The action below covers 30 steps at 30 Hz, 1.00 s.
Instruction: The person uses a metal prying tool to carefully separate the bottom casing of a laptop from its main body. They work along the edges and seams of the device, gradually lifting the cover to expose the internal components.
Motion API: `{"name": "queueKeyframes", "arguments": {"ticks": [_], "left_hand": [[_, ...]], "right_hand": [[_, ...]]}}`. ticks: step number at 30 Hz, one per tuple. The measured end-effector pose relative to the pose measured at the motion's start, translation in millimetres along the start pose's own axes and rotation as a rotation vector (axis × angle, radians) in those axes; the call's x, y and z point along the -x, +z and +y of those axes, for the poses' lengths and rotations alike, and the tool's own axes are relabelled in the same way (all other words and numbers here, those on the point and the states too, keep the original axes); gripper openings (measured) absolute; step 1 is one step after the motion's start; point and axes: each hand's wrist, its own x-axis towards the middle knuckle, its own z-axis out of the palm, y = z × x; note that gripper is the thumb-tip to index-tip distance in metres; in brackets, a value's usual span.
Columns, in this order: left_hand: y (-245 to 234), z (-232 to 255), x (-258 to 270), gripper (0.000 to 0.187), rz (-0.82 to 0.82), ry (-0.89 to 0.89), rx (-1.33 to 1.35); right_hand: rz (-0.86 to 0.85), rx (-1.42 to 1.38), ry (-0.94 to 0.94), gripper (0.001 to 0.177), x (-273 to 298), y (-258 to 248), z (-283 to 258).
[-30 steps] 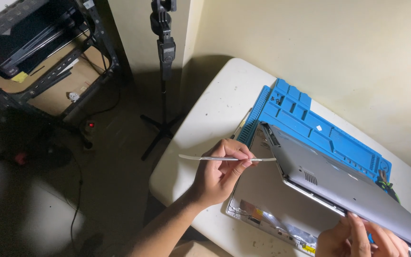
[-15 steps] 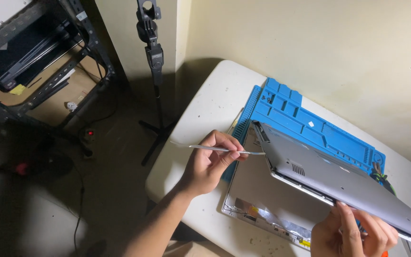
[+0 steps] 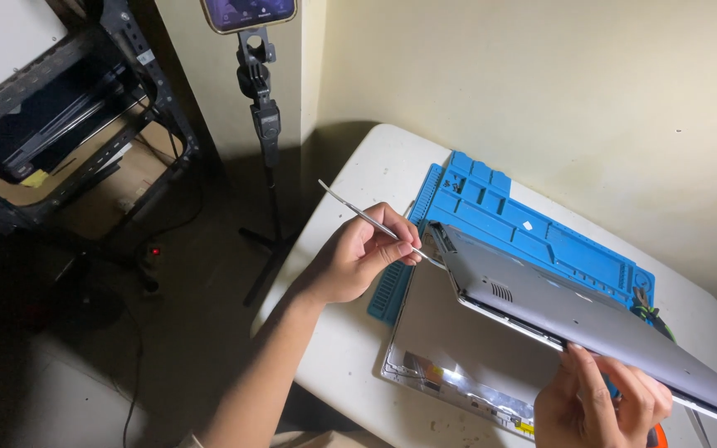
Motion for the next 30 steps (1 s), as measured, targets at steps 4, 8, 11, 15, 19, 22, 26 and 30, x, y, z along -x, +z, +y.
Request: {"name": "queueKeyframes", "arguments": {"ticks": [4,8,11,15,19,22,26,30], "left_hand": [[23.7,-1.0,17.6,0.008,0.08,0.13,-0.099],[47.2,-34.2,38.5,0.005,0.309,0.321,-0.095],[63.1,-46.7,46.4,0.007,0.394,0.396,-0.089],[77.7,-49.0,47.3,0.009,0.467,0.418,-0.096],[69.0,-44.1,42.1,0.006,0.45,0.339,-0.083],[59.6,-33.9,36.8,0.014,0.4,0.203,-0.055],[49.4,-22.4,28.7,0.009,0.314,0.215,-0.143],[45.8,-8.1,24.5,0.011,0.299,0.2,-0.252]], "right_hand": [[0.015,-0.015,-0.008,0.02,-3.8,-0.5,-0.9],[0.017,-0.016,-0.005,0.023,-5.0,1.0,-1.1],[0.007,-0.019,-0.009,0.027,-3.2,-0.1,-2.2],[-0.01,-0.023,-0.009,0.037,-5.4,-3.0,-4.9],[-0.03,-0.01,-0.006,0.036,-9.2,-6.5,-7.8],[-0.021,-0.027,-0.018,0.024,-12.3,-9.4,-11.9],[-0.05,0.013,0.003,0.024,-13.5,-12.2,-14.7],[0.0,-0.013,-0.042,0.026,-13.6,-10.1,-12.6]]}}
